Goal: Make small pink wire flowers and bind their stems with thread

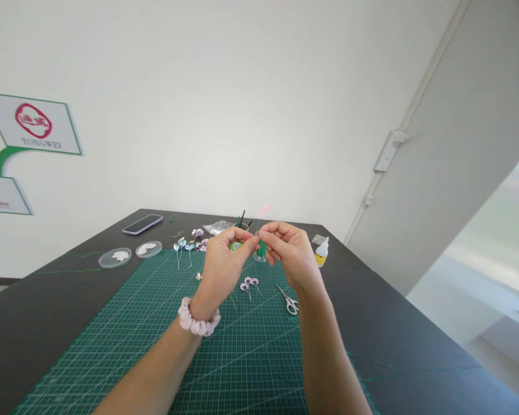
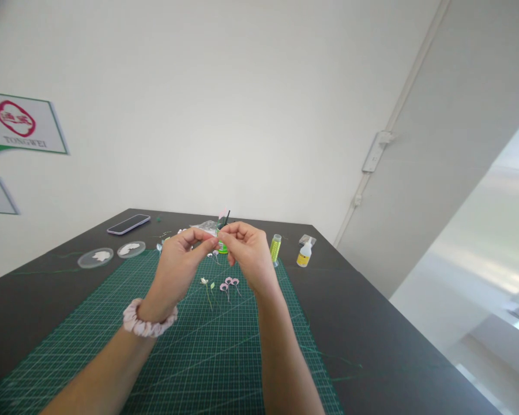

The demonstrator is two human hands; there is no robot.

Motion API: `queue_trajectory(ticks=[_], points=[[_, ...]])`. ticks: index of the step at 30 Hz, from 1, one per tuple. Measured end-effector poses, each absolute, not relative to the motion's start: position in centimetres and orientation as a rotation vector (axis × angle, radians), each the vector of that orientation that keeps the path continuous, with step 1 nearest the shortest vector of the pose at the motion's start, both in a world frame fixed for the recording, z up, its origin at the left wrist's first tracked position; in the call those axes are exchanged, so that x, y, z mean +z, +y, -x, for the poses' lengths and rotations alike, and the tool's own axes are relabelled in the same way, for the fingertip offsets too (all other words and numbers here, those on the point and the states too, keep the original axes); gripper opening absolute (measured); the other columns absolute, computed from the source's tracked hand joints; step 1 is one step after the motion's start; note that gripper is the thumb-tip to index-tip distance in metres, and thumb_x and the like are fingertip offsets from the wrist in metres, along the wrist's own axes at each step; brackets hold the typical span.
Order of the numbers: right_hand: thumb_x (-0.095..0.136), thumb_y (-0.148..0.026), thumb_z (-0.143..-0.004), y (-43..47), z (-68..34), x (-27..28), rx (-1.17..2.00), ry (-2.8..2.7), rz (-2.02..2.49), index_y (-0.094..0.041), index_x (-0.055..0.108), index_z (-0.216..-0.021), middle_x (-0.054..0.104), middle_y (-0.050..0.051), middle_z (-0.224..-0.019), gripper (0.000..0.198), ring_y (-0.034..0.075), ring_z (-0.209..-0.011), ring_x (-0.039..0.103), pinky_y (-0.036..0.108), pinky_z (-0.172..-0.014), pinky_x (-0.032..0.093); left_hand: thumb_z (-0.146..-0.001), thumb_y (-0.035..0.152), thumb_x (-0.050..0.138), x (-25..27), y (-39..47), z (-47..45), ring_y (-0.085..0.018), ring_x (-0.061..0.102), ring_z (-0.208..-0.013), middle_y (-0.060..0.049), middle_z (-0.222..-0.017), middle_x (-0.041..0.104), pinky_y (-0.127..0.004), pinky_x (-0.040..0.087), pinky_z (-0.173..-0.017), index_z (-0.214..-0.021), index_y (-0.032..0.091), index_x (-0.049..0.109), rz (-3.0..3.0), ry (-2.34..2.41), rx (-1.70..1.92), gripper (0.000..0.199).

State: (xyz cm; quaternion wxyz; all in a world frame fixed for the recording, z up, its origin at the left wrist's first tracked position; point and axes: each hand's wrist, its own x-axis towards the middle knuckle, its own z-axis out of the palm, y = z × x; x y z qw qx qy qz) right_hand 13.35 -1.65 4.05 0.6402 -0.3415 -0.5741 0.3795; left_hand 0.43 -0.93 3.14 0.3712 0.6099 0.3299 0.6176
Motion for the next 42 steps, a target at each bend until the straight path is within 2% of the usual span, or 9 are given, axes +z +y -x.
queue_trajectory(ticks=[11, 42], points=[[0.071, -0.032, -0.071, -1.72, -13.71, 4.09, 0.841, -1.340, 0.804, -0.018, 0.063, -0.065, 0.050, -0.006, -0.046, 0.017, 0.006, -0.037, 0.039, 0.022, -0.038, 0.027, -0.072, 0.027, 0.072, 2.73, -0.64, -0.56, -0.015, 0.062, -0.068, -0.001, -0.066, 0.070, -0.033, 0.046, -0.074, -0.065, 0.018, 0.066, -1.452, 0.731, 1.504, 0.012], [0.071, -0.032, -0.070, -1.86, -13.71, 4.10, 0.835, -1.328, 0.811, -0.017, 0.065, -0.065, 0.051, -0.005, -0.046, 0.016, 0.006, -0.037, 0.040, 0.021, -0.038, 0.028, -0.068, 0.026, 0.072, 3.02, -0.85, -0.85, -0.014, 0.060, -0.065, -0.001, -0.062, 0.066, -0.032, 0.049, -0.073, -0.063, 0.018, 0.067, -1.304, 0.612, 1.444, 0.011]])
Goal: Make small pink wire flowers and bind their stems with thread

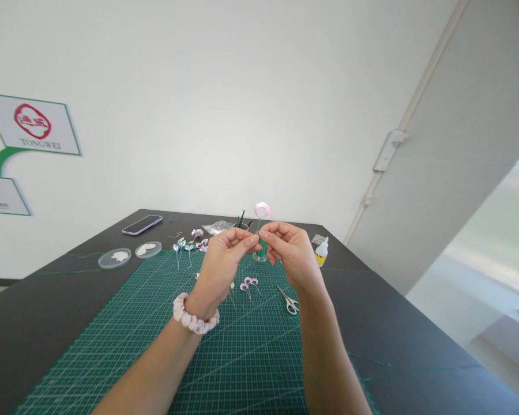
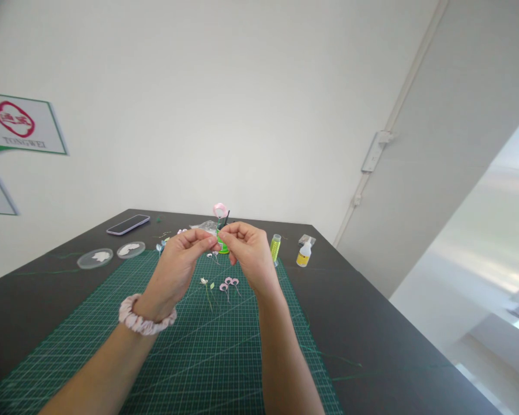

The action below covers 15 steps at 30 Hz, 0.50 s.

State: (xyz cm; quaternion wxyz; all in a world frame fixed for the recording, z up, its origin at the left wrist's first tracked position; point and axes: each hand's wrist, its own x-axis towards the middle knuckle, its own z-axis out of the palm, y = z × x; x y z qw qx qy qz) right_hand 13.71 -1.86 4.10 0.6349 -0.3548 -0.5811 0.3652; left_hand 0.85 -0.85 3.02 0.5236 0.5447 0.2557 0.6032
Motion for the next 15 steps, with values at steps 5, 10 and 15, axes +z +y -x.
queue_trajectory(ticks=[5, 10, 15], points=[[0.072, -0.031, -0.070, -1.85, -13.73, 4.09, 0.842, -1.325, 0.813, -0.017, 0.065, -0.066, 0.053, -0.005, -0.047, 0.016, 0.006, -0.038, 0.040, 0.021, -0.038, 0.028, -0.069, 0.027, 0.072, 2.97, -0.81, -0.85, -0.014, 0.060, -0.066, -0.001, -0.062, 0.067, -0.032, 0.049, -0.073, -0.064, 0.018, 0.067, -1.300, 0.602, 1.440, 0.012], [0.073, -0.030, -0.070, -1.81, -13.74, 4.04, 0.844, -1.323, 0.809, -0.017, 0.066, -0.066, 0.053, -0.005, -0.047, 0.016, 0.007, -0.038, 0.040, 0.021, -0.038, 0.028, -0.069, 0.026, 0.072, 2.89, -0.74, -0.84, -0.014, 0.060, -0.066, -0.001, -0.061, 0.066, -0.032, 0.049, -0.072, -0.063, 0.017, 0.068, -1.294, 0.587, 1.439, 0.012], [0.072, -0.032, -0.069, -1.72, -13.72, 4.03, 0.841, -1.323, 0.810, -0.017, 0.066, -0.066, 0.053, -0.005, -0.046, 0.017, 0.006, -0.037, 0.040, 0.021, -0.037, 0.027, -0.070, 0.027, 0.073, 2.83, -0.74, -0.81, -0.013, 0.059, -0.065, 0.000, -0.060, 0.066, -0.030, 0.048, -0.071, -0.063, 0.017, 0.068, -1.279, 0.563, 1.432, 0.013]])
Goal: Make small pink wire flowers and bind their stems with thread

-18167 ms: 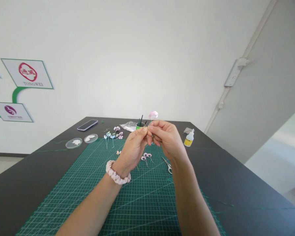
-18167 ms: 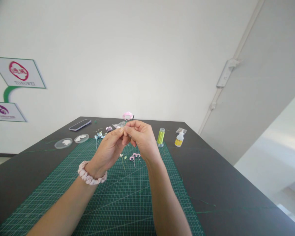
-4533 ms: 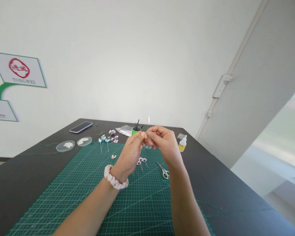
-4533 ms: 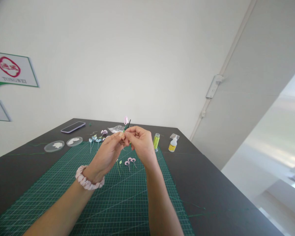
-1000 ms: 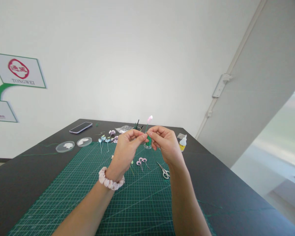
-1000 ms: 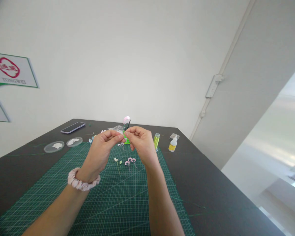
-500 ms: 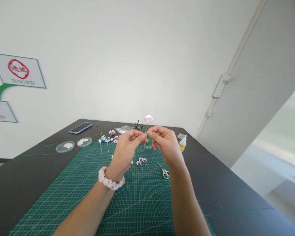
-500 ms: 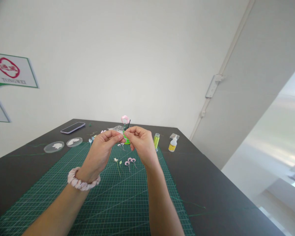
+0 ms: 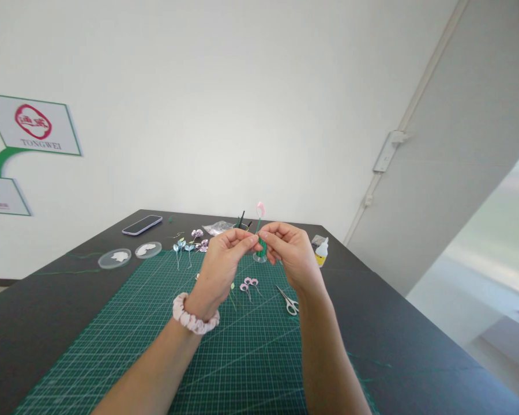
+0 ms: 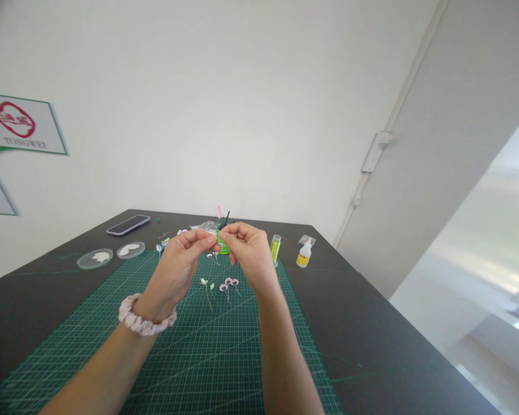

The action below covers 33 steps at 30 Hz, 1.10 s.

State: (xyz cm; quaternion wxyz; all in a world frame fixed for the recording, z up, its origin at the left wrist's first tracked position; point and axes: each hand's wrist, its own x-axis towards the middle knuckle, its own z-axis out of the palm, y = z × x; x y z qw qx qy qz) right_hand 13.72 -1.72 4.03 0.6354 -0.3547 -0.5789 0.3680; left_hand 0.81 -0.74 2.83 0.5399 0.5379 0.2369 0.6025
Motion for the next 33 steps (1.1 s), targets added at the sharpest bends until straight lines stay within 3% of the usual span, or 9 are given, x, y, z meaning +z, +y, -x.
queue_trajectory(ticks=[33], points=[[0.070, -0.029, -0.069, -1.79, -13.77, 4.08, 0.832, -1.319, 0.815, -0.017, 0.066, -0.064, 0.053, -0.005, -0.045, 0.014, 0.006, -0.036, 0.039, 0.022, -0.038, 0.027, -0.074, 0.026, 0.070, 2.53, -0.54, -0.85, -0.014, 0.057, -0.068, -0.001, -0.063, 0.067, -0.031, 0.045, -0.075, -0.062, 0.018, 0.069, -1.267, 0.502, 1.391, 0.014]])
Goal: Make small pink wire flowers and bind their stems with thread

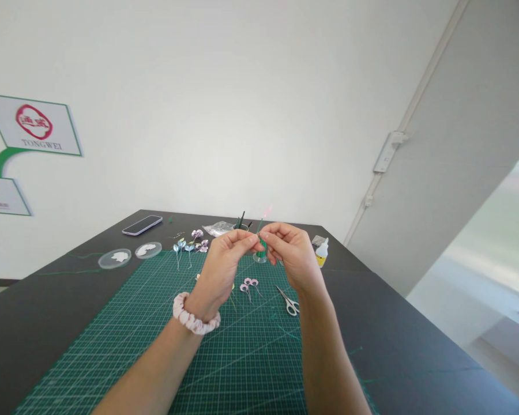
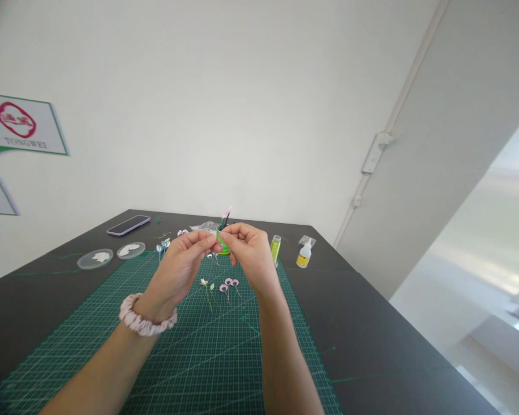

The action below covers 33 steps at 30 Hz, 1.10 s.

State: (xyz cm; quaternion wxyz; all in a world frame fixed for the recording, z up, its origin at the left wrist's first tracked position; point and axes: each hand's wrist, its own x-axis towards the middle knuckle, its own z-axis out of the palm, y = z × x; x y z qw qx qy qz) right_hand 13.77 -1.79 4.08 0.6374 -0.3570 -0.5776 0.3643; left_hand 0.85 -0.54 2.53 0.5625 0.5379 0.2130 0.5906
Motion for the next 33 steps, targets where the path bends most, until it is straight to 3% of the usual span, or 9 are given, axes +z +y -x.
queue_trajectory(ticks=[33], points=[[0.070, -0.029, -0.070, -1.80, -13.79, 3.92, 0.826, -1.326, 0.809, -0.017, 0.065, -0.065, 0.053, -0.005, -0.047, 0.014, 0.006, -0.037, 0.038, 0.022, -0.039, 0.027, -0.075, 0.025, 0.067, 2.63, -0.53, -1.14, -0.013, 0.058, -0.069, -0.002, -0.064, 0.065, -0.029, 0.045, -0.078, -0.062, 0.017, 0.069, -1.208, 0.436, 1.343, 0.016]])
